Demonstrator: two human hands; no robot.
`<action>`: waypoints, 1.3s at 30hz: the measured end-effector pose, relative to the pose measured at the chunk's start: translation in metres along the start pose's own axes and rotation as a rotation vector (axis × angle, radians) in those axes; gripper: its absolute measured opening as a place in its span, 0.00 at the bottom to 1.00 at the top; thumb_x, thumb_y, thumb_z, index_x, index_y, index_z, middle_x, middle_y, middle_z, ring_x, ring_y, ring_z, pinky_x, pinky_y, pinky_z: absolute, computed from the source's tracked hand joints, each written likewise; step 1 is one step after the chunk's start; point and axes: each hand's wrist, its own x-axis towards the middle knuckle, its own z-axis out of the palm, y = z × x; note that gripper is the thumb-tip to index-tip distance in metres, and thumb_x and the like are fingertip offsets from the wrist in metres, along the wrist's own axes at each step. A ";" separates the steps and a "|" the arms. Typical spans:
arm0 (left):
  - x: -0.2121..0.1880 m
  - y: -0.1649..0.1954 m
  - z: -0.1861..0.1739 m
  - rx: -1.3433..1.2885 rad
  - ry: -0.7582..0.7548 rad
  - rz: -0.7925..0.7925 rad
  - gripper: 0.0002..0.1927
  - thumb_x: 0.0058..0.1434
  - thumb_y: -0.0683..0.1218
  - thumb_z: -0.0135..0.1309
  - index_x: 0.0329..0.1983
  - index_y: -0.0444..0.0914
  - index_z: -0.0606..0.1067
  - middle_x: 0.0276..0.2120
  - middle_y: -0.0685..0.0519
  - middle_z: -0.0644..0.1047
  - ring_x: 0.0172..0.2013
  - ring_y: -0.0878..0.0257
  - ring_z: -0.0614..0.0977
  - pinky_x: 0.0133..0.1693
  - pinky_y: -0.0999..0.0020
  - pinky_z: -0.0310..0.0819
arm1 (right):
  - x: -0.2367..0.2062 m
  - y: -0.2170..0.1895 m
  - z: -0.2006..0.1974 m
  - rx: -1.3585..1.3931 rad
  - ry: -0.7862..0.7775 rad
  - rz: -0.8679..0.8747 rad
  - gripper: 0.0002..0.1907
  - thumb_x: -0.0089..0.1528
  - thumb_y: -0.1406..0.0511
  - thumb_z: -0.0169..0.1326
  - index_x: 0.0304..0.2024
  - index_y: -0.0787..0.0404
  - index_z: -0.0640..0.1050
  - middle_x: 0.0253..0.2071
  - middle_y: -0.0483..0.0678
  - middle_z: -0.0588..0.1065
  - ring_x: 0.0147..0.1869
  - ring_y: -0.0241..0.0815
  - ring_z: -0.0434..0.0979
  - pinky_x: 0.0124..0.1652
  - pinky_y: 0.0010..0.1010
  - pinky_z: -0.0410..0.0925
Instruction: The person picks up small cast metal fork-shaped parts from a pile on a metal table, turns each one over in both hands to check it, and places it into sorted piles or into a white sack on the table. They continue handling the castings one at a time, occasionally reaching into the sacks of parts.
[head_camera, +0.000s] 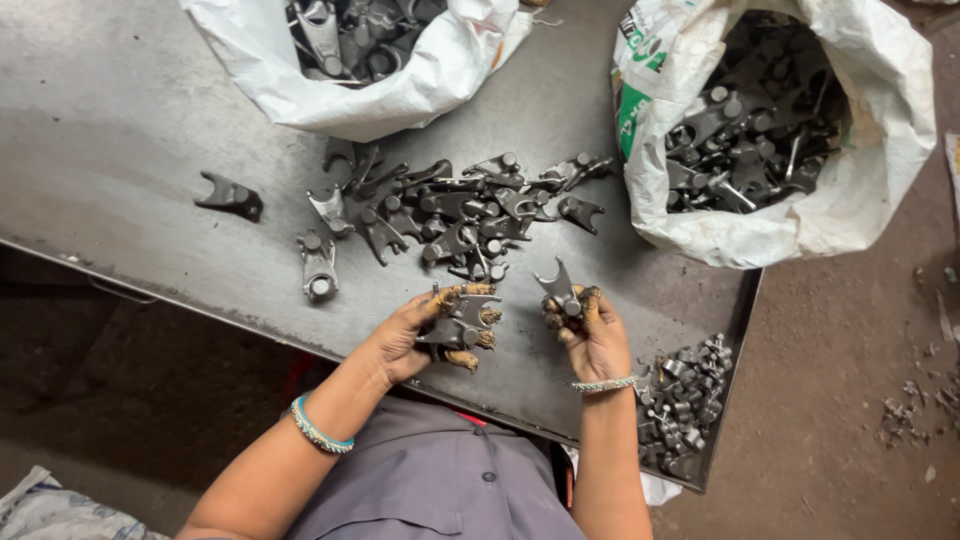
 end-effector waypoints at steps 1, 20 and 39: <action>0.001 -0.001 0.003 0.007 -0.014 -0.011 0.30 0.60 0.56 0.60 0.63 0.38 0.73 0.50 0.47 0.81 0.46 0.52 0.85 0.42 0.47 0.84 | -0.002 0.002 -0.004 0.016 0.007 0.023 0.15 0.67 0.60 0.56 0.49 0.65 0.78 0.40 0.54 0.81 0.40 0.47 0.82 0.32 0.29 0.73; -0.001 -0.013 0.001 0.003 0.050 -0.006 0.30 0.58 0.54 0.63 0.62 0.39 0.74 0.51 0.48 0.80 0.49 0.55 0.83 0.47 0.49 0.83 | -0.072 -0.004 0.070 -0.664 0.085 -0.599 0.22 0.53 0.71 0.70 0.44 0.62 0.72 0.44 0.49 0.78 0.45 0.34 0.79 0.44 0.25 0.75; -0.014 -0.029 0.018 0.026 0.054 -0.006 0.29 0.64 0.44 0.60 0.67 0.34 0.70 0.53 0.45 0.80 0.49 0.56 0.85 0.50 0.57 0.83 | -0.100 0.002 0.153 -1.257 -0.120 -0.642 0.21 0.49 0.68 0.73 0.41 0.65 0.78 0.37 0.47 0.79 0.36 0.35 0.77 0.37 0.26 0.72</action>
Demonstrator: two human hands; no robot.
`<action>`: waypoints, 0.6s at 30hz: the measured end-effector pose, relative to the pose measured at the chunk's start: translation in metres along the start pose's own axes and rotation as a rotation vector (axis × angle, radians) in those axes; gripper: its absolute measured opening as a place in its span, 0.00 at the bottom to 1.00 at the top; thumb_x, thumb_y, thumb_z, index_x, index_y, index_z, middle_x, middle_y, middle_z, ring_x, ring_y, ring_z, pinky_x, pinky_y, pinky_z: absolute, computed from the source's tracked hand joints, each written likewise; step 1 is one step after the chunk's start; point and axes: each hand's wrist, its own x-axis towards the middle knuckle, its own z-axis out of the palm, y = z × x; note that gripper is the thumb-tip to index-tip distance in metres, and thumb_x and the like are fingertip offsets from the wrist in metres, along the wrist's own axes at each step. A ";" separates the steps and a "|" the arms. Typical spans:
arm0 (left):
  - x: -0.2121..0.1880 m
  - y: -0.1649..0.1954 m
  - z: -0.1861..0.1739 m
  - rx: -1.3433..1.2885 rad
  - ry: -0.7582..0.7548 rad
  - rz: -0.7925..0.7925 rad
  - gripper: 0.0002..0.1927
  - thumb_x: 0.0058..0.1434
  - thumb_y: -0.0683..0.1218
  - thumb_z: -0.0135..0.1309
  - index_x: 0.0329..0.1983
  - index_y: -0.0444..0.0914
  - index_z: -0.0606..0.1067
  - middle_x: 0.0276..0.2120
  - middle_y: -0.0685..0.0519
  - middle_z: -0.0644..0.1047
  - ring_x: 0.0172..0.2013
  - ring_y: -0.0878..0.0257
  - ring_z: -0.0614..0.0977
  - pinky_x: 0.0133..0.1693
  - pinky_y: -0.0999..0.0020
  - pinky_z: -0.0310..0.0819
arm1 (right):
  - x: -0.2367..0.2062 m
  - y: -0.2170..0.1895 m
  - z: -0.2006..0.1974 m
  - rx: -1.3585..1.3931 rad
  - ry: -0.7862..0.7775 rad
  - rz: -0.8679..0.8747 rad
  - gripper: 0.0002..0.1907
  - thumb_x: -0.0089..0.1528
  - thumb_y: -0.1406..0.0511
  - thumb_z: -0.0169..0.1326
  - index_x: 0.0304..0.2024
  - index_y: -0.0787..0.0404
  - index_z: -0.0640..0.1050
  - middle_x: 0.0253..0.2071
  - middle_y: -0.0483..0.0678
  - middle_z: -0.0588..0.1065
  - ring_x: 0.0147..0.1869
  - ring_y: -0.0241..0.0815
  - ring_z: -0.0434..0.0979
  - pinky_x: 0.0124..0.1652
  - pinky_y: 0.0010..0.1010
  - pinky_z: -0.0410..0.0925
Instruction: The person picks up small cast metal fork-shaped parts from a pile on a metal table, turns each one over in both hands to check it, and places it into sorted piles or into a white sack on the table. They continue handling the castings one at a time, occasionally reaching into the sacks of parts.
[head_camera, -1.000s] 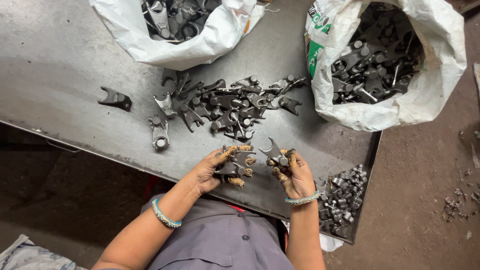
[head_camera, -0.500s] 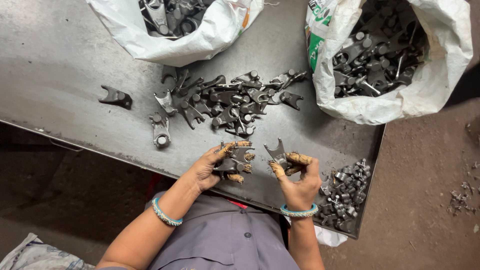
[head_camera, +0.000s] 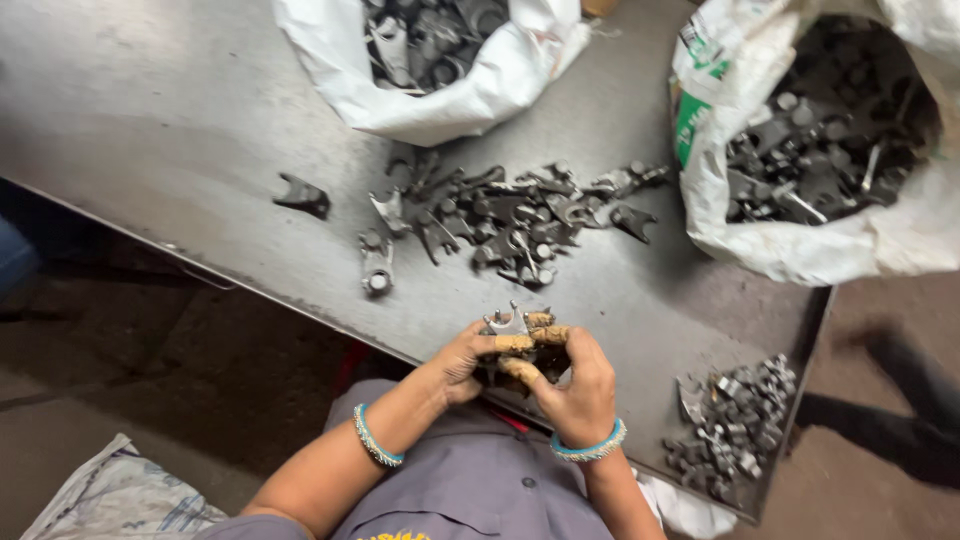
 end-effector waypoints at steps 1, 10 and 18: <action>-0.004 0.005 0.004 -0.039 0.037 0.004 0.29 0.63 0.44 0.59 0.67 0.34 0.70 0.52 0.45 0.80 0.47 0.56 0.85 0.47 0.56 0.84 | 0.004 -0.003 0.000 0.065 -0.015 0.076 0.22 0.48 0.67 0.74 0.41 0.64 0.79 0.35 0.47 0.79 0.33 0.37 0.77 0.35 0.26 0.72; -0.016 0.151 0.088 0.080 -0.177 1.009 0.33 0.59 0.51 0.67 0.65 0.35 0.70 0.50 0.47 0.80 0.45 0.59 0.85 0.42 0.61 0.85 | 0.070 0.027 0.015 -0.282 -0.010 -0.043 0.27 0.48 0.69 0.68 0.52 0.59 0.81 0.53 0.56 0.75 0.55 0.55 0.71 0.50 0.39 0.69; 0.075 0.343 0.134 0.308 0.276 0.949 0.29 0.72 0.48 0.54 0.73 0.38 0.63 0.60 0.52 0.73 0.53 0.67 0.72 0.44 0.68 0.78 | 0.074 0.067 0.047 -0.395 -0.033 -0.128 0.25 0.48 0.68 0.67 0.48 0.60 0.79 0.52 0.56 0.75 0.57 0.57 0.71 0.56 0.43 0.66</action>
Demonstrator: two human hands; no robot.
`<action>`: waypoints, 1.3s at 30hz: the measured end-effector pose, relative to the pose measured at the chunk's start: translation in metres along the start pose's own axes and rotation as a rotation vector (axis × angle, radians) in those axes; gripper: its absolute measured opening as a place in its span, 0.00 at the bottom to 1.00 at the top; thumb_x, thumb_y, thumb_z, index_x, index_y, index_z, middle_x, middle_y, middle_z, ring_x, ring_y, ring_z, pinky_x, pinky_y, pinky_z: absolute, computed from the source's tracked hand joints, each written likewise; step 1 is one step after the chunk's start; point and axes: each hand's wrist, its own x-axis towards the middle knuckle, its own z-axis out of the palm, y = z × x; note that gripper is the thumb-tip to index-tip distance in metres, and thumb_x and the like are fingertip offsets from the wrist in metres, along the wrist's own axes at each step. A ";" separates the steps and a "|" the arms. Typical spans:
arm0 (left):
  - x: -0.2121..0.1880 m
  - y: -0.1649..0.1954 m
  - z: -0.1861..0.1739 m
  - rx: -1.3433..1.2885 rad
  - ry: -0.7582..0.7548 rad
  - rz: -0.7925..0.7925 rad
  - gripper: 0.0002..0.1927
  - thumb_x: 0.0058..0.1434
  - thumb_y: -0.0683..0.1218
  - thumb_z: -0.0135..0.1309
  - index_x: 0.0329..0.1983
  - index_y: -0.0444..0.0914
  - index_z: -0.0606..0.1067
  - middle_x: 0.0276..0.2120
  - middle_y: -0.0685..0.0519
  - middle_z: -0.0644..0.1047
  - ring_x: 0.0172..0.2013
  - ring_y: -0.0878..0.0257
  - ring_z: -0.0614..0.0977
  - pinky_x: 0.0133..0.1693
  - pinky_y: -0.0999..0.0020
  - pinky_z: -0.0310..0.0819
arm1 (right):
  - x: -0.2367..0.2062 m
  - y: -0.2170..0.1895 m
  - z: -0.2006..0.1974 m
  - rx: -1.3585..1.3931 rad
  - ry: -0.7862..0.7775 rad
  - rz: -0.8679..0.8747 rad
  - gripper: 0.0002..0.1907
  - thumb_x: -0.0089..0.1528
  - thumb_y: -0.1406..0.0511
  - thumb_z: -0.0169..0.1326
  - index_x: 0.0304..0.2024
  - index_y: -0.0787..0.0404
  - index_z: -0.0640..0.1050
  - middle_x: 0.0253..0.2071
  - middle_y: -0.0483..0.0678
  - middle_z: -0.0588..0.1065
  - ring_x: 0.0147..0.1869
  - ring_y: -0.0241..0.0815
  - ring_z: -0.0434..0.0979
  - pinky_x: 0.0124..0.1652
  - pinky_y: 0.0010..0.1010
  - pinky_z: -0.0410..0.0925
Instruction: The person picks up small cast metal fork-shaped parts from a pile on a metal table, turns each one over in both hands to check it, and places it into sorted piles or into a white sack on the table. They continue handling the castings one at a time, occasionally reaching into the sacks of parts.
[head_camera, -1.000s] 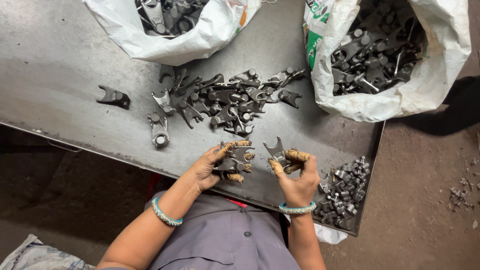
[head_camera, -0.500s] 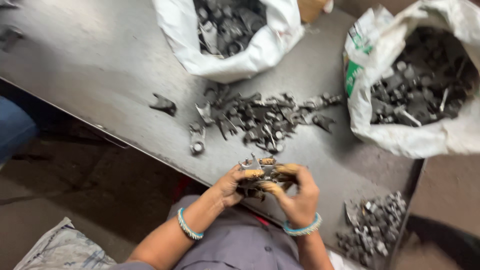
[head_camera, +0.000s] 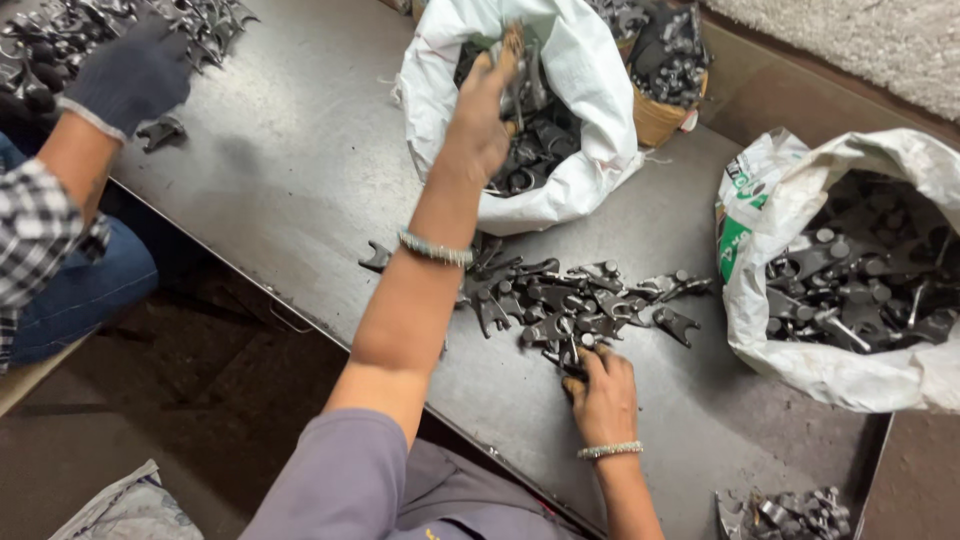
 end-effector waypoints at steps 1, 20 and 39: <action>0.003 0.001 -0.001 -0.014 -0.032 0.053 0.29 0.71 0.46 0.55 0.72 0.36 0.63 0.61 0.50 0.74 0.56 0.65 0.73 0.49 0.68 0.76 | 0.000 0.001 0.000 0.007 -0.030 0.025 0.22 0.48 0.67 0.67 0.46 0.60 0.79 0.49 0.54 0.76 0.55 0.56 0.71 0.55 0.43 0.66; -0.277 -0.139 -0.047 0.732 -0.173 0.138 0.21 0.51 0.36 0.70 0.48 0.34 0.79 0.52 0.50 0.76 0.43 0.64 0.83 0.41 0.72 0.83 | -0.087 0.031 -0.039 0.501 0.212 0.381 0.23 0.49 0.68 0.73 0.43 0.64 0.76 0.37 0.49 0.80 0.36 0.41 0.77 0.38 0.30 0.72; -0.312 -0.227 -0.090 0.001 -0.201 -0.495 0.21 0.64 0.45 0.60 0.59 0.38 0.71 0.49 0.52 0.78 0.45 0.62 0.85 0.45 0.65 0.84 | -0.110 0.058 -0.002 1.510 0.155 0.787 0.09 0.65 0.62 0.59 0.44 0.60 0.77 0.38 0.47 0.78 0.36 0.39 0.76 0.31 0.27 0.67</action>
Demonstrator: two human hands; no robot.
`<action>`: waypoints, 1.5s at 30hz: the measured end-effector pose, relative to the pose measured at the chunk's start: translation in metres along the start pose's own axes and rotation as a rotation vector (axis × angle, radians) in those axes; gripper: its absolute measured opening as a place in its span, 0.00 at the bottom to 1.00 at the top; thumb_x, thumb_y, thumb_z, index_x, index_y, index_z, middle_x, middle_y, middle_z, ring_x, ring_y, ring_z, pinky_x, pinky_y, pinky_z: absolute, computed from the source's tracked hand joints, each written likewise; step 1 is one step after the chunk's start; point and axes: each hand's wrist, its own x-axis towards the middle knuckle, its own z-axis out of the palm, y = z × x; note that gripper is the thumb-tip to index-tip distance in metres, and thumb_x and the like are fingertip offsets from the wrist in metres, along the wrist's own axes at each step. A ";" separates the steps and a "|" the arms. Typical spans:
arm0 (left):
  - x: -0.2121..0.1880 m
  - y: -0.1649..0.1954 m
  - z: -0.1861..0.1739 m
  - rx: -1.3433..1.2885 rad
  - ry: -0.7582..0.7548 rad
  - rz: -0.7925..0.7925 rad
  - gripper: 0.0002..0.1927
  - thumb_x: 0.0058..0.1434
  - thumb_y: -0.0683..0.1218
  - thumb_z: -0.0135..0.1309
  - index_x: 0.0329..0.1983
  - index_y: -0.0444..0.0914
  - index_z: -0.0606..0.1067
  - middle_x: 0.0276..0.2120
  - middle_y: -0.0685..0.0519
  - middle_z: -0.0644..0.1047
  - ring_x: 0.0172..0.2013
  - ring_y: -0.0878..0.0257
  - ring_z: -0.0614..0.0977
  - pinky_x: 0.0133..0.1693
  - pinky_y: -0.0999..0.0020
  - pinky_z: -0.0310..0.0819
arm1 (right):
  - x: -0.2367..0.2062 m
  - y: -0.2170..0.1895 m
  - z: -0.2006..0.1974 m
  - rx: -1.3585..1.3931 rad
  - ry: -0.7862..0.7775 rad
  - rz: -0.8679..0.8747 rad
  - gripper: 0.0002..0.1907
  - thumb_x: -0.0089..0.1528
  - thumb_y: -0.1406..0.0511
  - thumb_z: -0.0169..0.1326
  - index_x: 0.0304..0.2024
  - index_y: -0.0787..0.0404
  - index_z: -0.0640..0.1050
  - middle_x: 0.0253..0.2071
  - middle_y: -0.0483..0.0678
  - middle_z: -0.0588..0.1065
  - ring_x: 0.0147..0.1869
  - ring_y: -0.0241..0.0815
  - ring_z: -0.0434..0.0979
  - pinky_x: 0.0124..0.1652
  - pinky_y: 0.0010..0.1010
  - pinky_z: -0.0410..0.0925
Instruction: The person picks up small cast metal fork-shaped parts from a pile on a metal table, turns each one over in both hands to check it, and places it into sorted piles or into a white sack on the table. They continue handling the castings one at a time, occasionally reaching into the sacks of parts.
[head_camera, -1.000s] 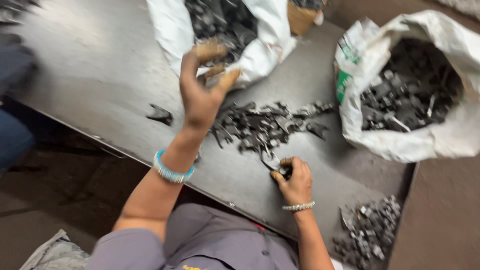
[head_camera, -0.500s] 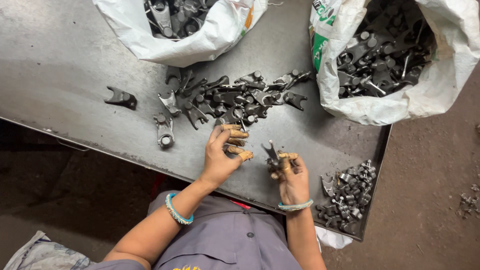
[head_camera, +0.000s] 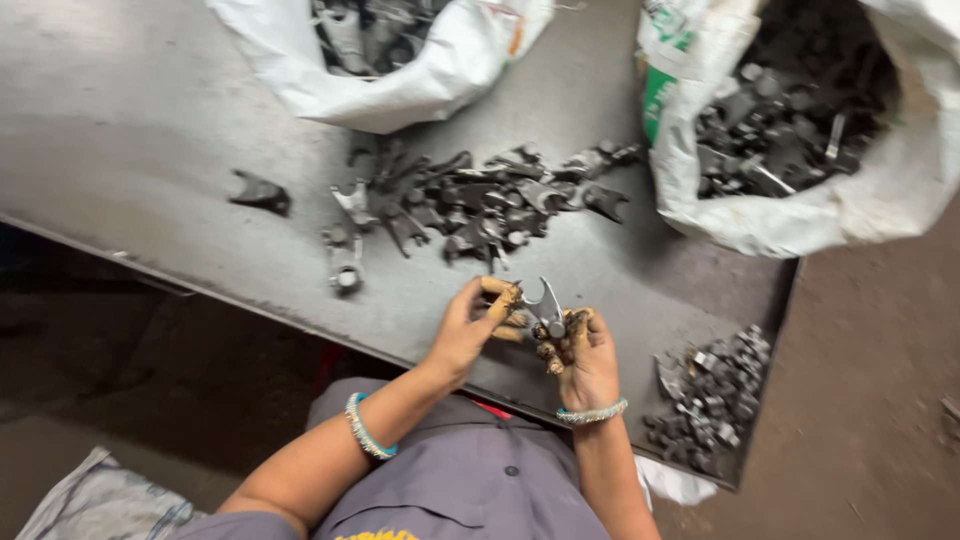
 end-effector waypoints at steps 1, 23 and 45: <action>-0.002 -0.001 -0.003 -0.073 0.006 -0.051 0.22 0.64 0.47 0.59 0.60 0.40 0.70 0.49 0.53 0.77 0.45 0.63 0.84 0.44 0.65 0.84 | -0.002 -0.004 0.016 -0.124 -0.033 -0.084 0.08 0.66 0.66 0.61 0.44 0.62 0.77 0.39 0.46 0.77 0.37 0.37 0.74 0.33 0.25 0.66; 0.006 0.225 -0.147 1.609 0.598 -0.249 0.63 0.41 0.41 0.71 0.76 0.36 0.46 0.41 0.32 0.80 0.46 0.35 0.81 0.48 0.49 0.76 | 0.057 -0.030 0.155 -1.695 -0.447 -1.103 0.17 0.58 0.73 0.50 0.49 0.54 0.77 0.46 0.42 0.78 0.62 0.46 0.72 0.54 0.49 0.58; 0.012 0.143 -0.075 1.636 0.291 0.009 0.46 0.43 0.38 0.69 0.64 0.33 0.59 0.36 0.31 0.79 0.41 0.33 0.81 0.43 0.43 0.75 | 0.001 -0.048 0.014 0.141 -0.304 -0.110 0.27 0.60 0.79 0.60 0.60 0.63 0.72 0.62 0.58 0.74 0.66 0.50 0.75 0.61 0.38 0.70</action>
